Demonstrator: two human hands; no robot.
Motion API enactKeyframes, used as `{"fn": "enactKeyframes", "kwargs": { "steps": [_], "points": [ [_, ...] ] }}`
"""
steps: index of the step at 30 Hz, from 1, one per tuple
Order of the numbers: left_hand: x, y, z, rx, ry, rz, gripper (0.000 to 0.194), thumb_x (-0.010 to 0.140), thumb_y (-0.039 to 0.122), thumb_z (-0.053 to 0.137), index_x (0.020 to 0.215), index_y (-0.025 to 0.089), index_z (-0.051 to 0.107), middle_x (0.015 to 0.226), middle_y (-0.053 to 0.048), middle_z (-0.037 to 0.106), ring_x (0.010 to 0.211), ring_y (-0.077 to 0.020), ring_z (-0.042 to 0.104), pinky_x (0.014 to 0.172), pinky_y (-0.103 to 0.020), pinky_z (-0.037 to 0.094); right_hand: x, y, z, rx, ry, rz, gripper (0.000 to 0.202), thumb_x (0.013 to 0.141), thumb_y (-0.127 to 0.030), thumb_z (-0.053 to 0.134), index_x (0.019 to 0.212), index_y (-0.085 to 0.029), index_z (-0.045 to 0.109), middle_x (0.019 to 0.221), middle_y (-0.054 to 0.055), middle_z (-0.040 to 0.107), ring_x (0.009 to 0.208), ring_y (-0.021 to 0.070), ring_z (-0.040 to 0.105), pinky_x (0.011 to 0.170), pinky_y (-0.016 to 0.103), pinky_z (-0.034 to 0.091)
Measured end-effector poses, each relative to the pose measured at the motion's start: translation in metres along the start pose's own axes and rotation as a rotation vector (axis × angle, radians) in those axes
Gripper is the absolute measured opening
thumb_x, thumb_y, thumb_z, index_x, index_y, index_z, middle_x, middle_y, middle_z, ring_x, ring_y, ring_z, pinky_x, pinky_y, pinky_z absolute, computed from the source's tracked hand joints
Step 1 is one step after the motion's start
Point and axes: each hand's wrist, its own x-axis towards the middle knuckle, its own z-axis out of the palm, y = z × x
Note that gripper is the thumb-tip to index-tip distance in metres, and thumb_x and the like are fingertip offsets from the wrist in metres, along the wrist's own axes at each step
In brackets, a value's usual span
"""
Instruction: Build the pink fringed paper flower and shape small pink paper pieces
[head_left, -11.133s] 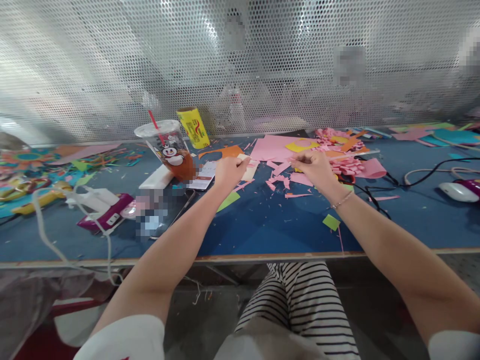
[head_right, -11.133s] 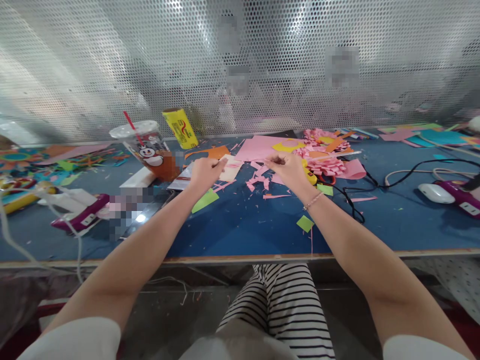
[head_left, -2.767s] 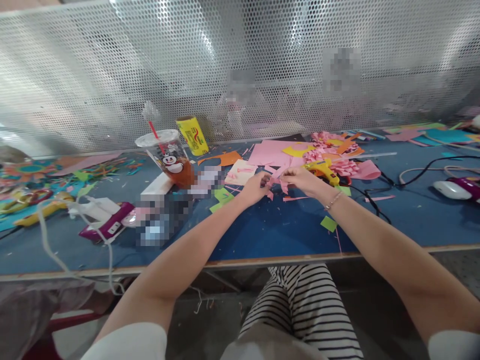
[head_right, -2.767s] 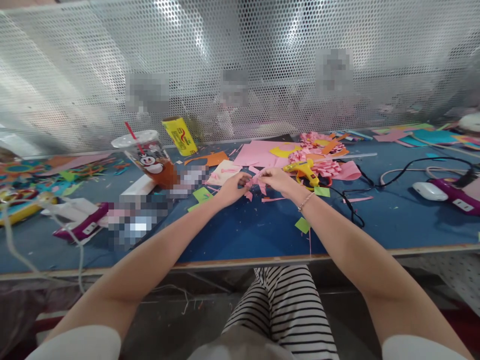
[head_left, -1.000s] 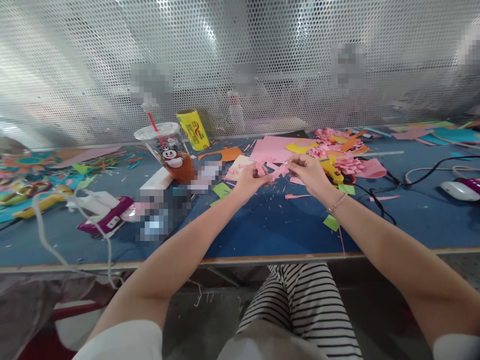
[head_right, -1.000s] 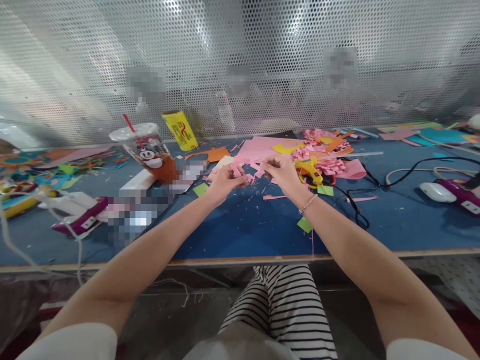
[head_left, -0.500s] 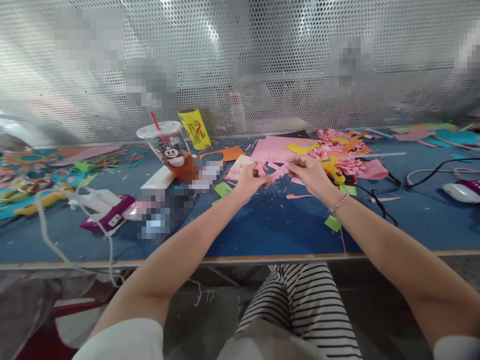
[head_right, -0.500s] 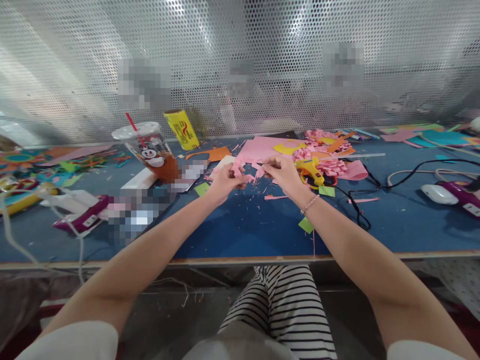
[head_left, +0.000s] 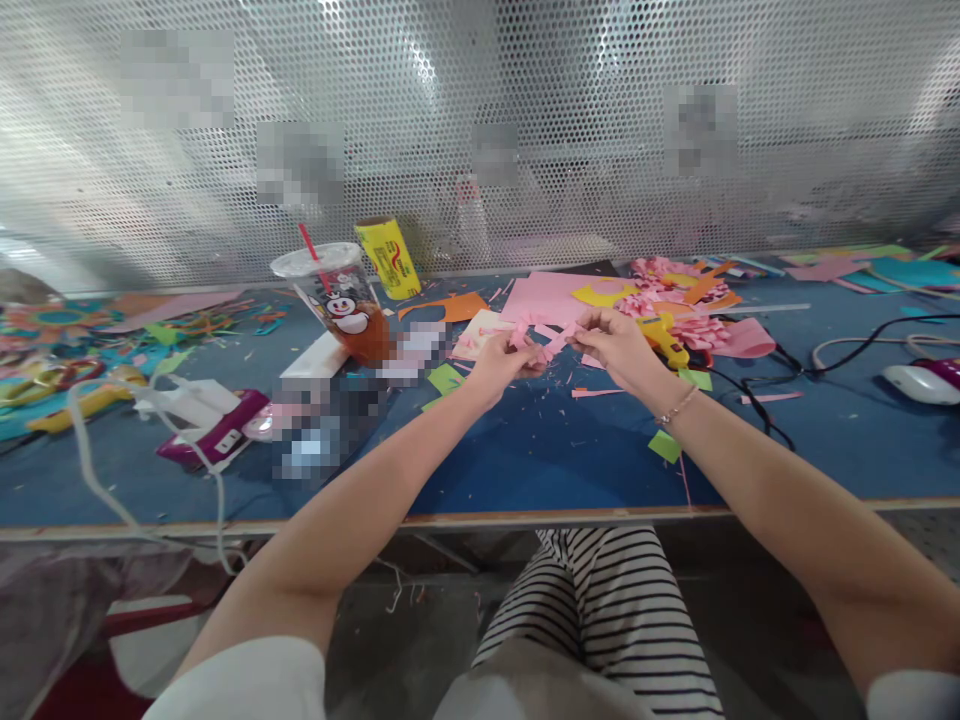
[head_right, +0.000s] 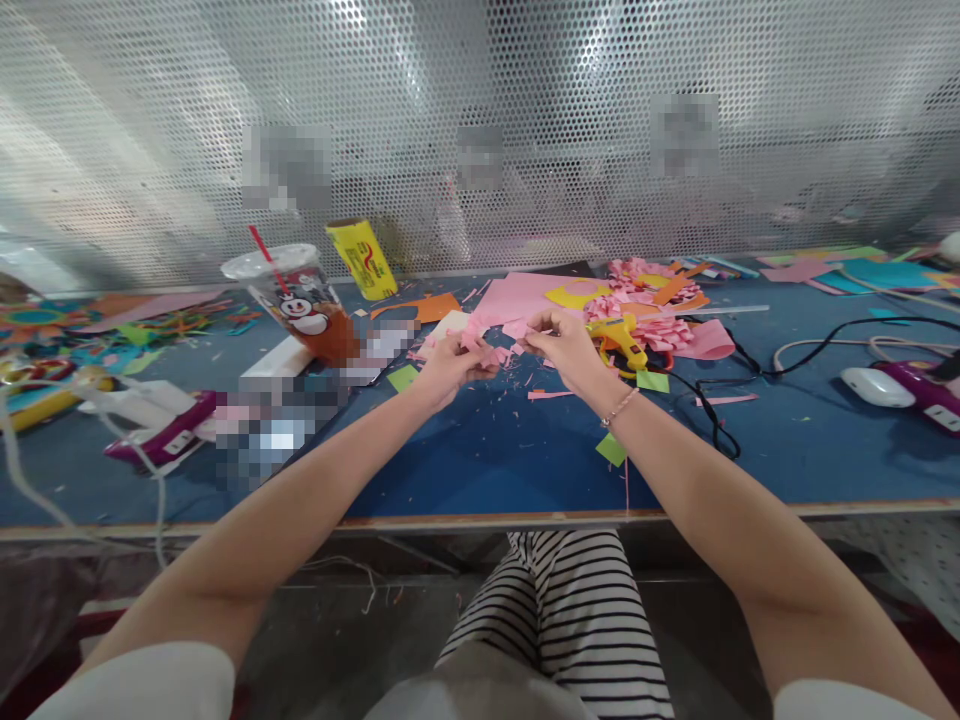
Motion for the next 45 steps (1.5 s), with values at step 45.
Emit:
{"fn": "enactKeyframes", "kwargs": {
  "steps": [45],
  "points": [
    [0.0,0.002,0.001,0.051,0.138,0.049,0.045,0.063,0.018,0.068,0.1,0.018,0.043,0.074,0.0,0.061,0.058,-0.0127,0.06,0.06,-0.032,0.052,-0.002,-0.005,0.003,0.108,-0.042,0.062,0.017,0.058,-0.015,0.067,0.066,-0.019,0.052,0.073,-0.002,0.055,0.072,0.0085,0.055,0.08,0.027,0.047]
  ]
}}
